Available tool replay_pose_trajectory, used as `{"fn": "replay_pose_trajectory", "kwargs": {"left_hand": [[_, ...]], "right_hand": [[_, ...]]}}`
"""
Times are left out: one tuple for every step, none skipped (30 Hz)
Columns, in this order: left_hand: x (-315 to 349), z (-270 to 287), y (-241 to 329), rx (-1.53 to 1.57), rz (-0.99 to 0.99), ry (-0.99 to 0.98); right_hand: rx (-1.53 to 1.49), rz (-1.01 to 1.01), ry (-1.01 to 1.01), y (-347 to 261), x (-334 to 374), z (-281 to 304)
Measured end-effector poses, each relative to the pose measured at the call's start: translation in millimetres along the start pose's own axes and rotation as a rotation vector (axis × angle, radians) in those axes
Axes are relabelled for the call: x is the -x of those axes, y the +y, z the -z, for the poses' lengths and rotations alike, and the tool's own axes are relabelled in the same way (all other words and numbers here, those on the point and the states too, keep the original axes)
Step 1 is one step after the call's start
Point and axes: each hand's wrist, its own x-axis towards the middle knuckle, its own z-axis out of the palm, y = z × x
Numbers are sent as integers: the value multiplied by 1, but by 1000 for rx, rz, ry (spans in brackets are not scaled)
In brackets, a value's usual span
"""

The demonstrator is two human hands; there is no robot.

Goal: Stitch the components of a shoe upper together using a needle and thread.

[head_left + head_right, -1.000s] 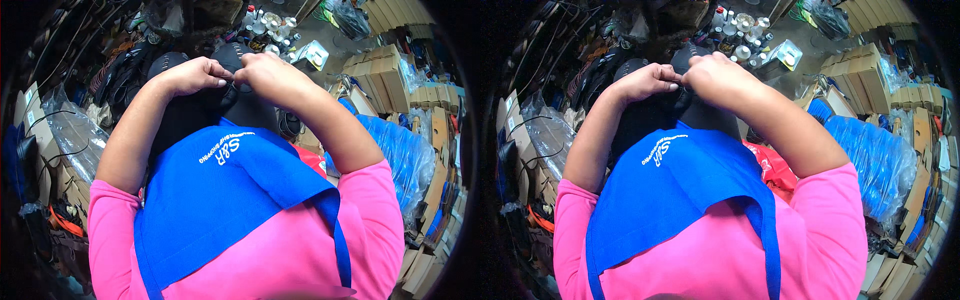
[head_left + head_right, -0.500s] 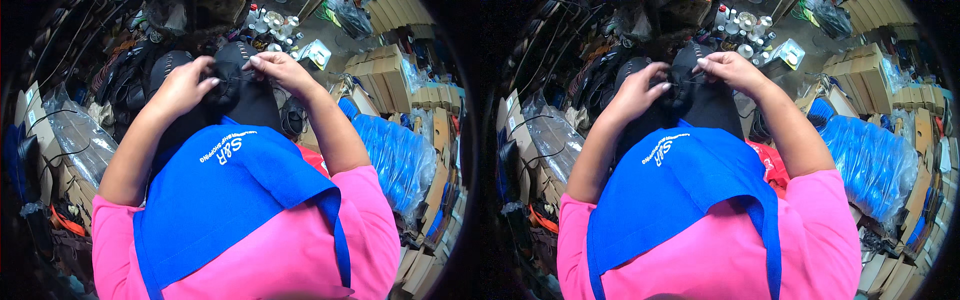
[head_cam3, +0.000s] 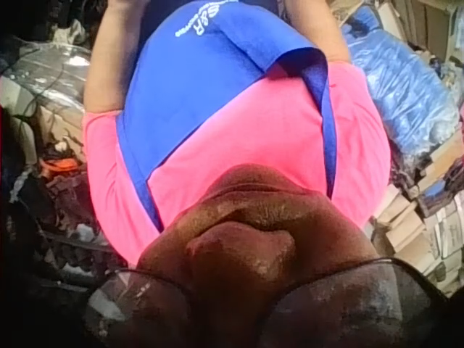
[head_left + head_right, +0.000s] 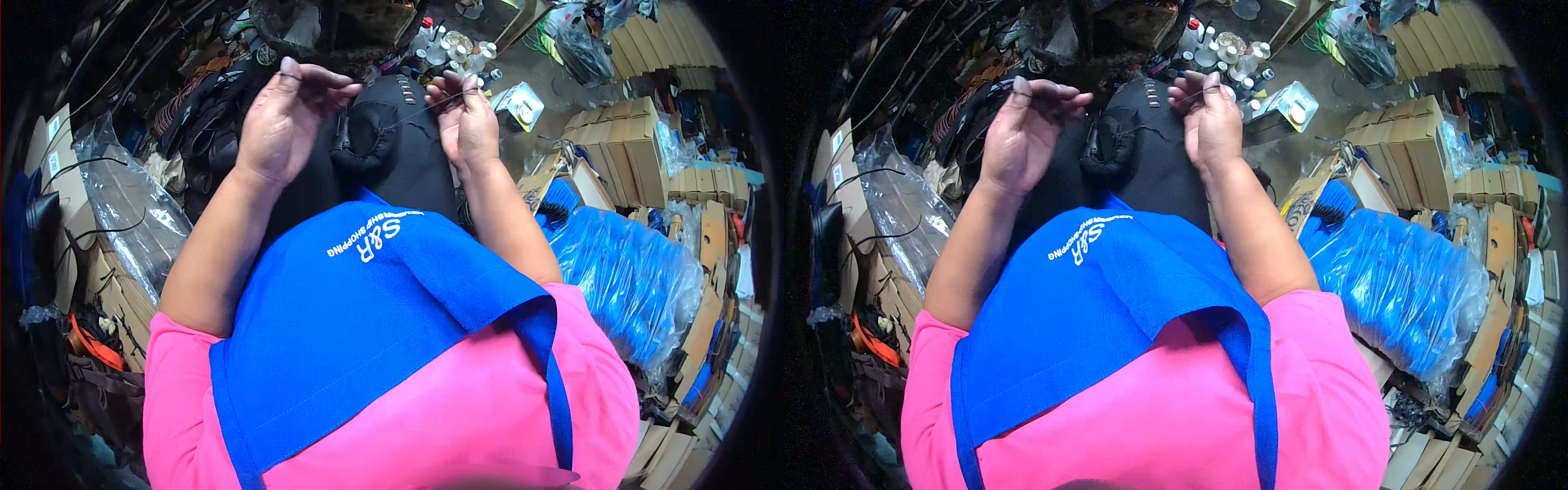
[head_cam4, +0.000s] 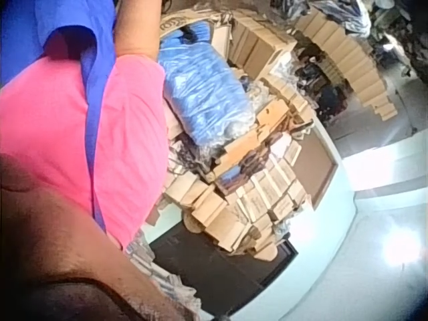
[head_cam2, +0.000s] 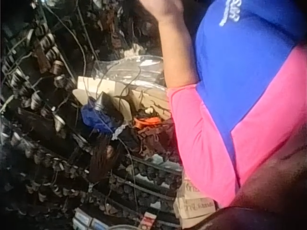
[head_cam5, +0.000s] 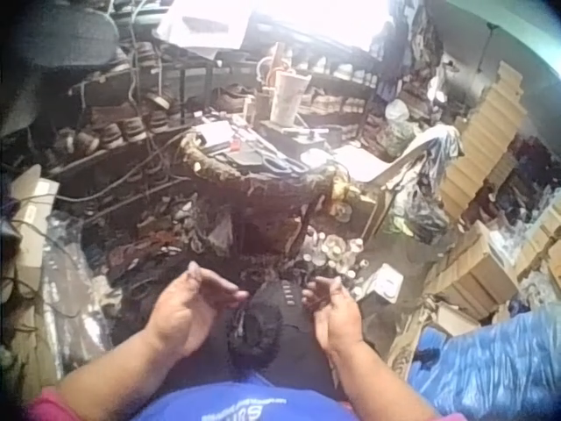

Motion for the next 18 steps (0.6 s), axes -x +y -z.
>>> {"fn": "replay_pose_trajectory", "kwargs": {"left_hand": [[-1,-24,3,113,80,167],[-3,-16,2,117,72,170],[-8,-2,0,258,150,27],[-10,10,0,398,228,-118],[-10,8,14,250,250,154],[-12,22,17,167,257,199],[-7,19,12,172,280,214],[-2,17,9,174,297,226],[-7,25,6,162,290,173],[-12,30,10,141,308,184],[-10,29,19,-58,317,221],[-8,31,30,-262,320,256],[-5,64,41,-604,344,155],[-6,61,72,-1059,556,78],[9,92,76,-1295,291,-3],[22,114,78,-1514,10,-86],[29,105,82,-1247,32,95],[37,97,88,-974,52,273]], "right_hand": [[-244,-175,27,-13,11,-15],[-490,-348,52,-22,21,-24],[-582,-434,-9,-25,25,-23],[-710,-482,-425,-14,18,5],[-574,-457,-403,-20,21,11],[-440,-431,-380,-24,28,15],[-376,-380,-402,-23,33,18],[-375,-394,-388,-21,36,25],[-375,-415,-428,-21,32,30],[-376,-436,-467,-23,27,34],[-373,-439,-461,-27,28,41],[-199,-489,-416,-34,30,47],[-24,-536,-370,-42,29,56],[240,-545,-464,-44,16,94],[637,-440,-488,-51,13,108],[1031,-315,-503,-57,10,116],[1022,-297,-459,-65,6,124],[1013,-277,-423,-73,3,119]]}}
